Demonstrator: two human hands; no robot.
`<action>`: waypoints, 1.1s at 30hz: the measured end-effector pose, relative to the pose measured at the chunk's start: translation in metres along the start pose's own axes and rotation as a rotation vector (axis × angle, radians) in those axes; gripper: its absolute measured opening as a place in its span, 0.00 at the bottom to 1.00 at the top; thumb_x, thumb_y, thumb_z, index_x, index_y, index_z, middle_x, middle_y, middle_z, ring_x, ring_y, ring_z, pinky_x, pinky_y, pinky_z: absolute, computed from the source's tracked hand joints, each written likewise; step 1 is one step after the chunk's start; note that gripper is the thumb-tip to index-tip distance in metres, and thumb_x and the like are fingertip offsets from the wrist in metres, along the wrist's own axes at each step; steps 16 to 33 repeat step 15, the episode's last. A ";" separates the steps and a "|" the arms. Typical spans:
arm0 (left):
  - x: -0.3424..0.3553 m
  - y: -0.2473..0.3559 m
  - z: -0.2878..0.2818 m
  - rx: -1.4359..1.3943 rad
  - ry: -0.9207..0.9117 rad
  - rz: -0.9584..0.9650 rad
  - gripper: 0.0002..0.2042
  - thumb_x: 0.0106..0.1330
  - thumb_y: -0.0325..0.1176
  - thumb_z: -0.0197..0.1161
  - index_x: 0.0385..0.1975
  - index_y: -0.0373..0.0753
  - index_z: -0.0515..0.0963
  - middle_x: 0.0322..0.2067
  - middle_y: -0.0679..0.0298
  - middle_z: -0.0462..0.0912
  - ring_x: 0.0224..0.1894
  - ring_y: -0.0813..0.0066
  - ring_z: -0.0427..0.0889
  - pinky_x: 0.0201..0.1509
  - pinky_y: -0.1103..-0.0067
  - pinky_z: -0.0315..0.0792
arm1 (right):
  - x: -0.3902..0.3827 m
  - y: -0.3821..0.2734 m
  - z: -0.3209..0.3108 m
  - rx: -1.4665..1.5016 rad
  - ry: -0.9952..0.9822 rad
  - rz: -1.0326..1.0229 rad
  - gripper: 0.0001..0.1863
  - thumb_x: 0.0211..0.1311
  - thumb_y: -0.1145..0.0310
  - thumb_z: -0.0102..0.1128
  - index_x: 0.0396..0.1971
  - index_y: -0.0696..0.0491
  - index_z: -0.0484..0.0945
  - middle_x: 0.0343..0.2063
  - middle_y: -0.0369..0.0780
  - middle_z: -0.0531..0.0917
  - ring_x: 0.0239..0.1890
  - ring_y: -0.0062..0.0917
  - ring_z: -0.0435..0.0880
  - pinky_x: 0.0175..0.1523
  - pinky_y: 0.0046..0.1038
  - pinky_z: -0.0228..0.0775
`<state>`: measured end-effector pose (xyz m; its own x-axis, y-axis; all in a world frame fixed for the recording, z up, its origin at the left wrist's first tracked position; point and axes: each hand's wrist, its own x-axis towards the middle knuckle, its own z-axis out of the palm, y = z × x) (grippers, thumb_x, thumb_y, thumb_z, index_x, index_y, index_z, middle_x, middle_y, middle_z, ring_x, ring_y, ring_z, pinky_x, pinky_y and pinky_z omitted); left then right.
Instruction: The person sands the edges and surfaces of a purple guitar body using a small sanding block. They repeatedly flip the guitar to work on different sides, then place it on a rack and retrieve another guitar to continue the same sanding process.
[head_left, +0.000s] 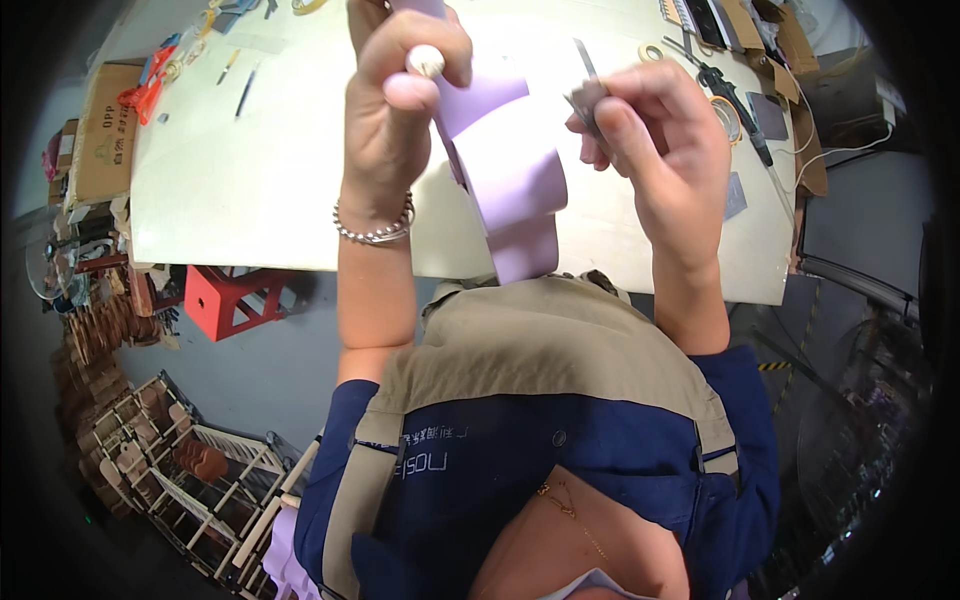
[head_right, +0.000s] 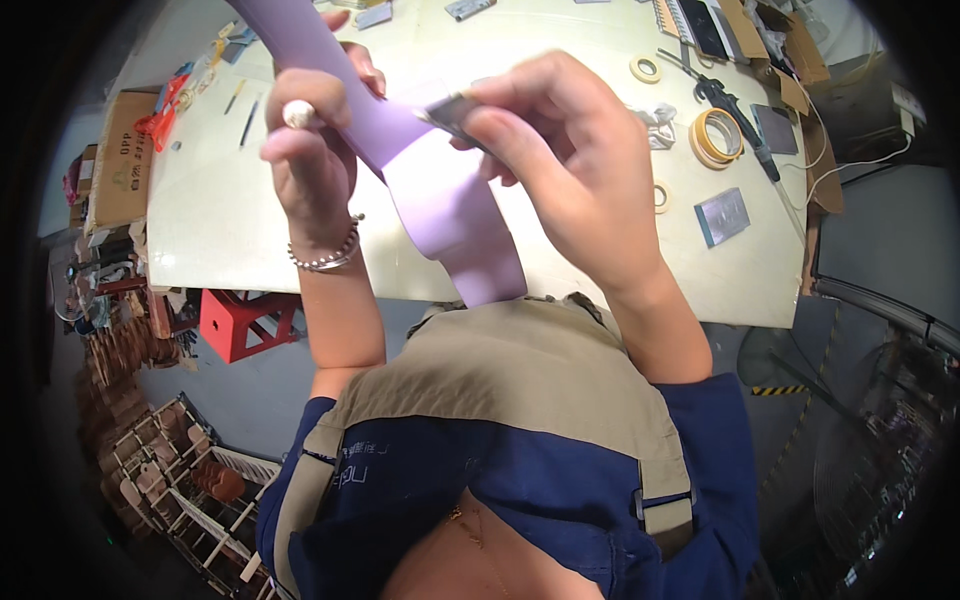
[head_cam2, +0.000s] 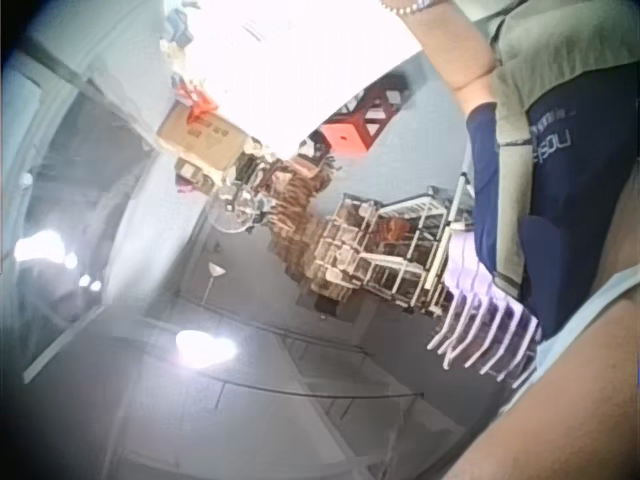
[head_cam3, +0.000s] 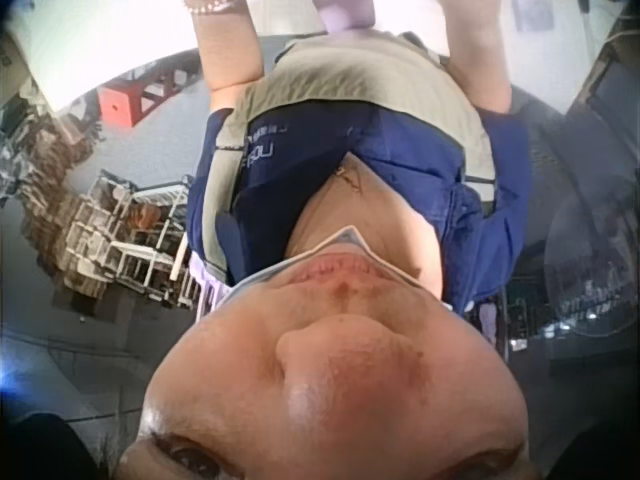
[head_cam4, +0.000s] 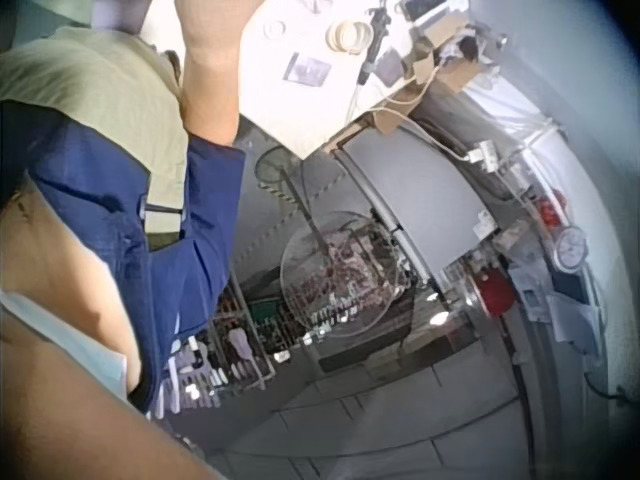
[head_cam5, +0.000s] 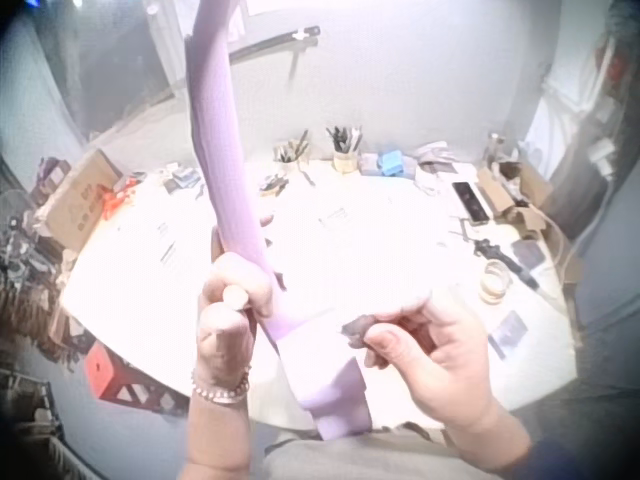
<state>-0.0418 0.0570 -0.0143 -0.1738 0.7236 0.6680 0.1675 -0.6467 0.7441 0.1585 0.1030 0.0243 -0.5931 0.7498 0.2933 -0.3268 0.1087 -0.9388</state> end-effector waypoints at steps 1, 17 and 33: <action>-0.001 0.003 0.001 0.067 0.048 -0.029 0.26 0.61 0.60 0.44 0.22 0.39 0.68 0.30 0.63 0.64 0.29 0.77 0.65 0.36 0.79 0.61 | -0.011 0.007 -0.005 -0.111 0.019 -0.040 0.03 0.56 0.78 0.55 0.31 0.59 0.75 0.27 0.38 0.80 0.25 0.15 0.76 0.29 0.14 0.67; 0.011 -0.015 0.015 0.090 0.247 0.091 0.27 0.61 0.60 0.43 0.28 0.37 0.68 0.24 0.68 0.67 0.24 0.83 0.62 0.32 0.86 0.59 | -0.022 0.041 -0.020 -0.893 -0.075 -0.561 0.14 0.37 0.82 0.60 0.28 0.52 0.80 0.30 0.38 0.84 0.25 0.25 0.72 0.27 0.19 0.67; 0.011 -0.015 0.015 0.090 0.247 0.091 0.27 0.61 0.60 0.43 0.28 0.37 0.68 0.24 0.68 0.67 0.24 0.83 0.62 0.32 0.86 0.59 | -0.022 0.041 -0.020 -0.893 -0.075 -0.561 0.14 0.37 0.82 0.60 0.28 0.52 0.80 0.30 0.38 0.84 0.25 0.25 0.72 0.27 0.19 0.67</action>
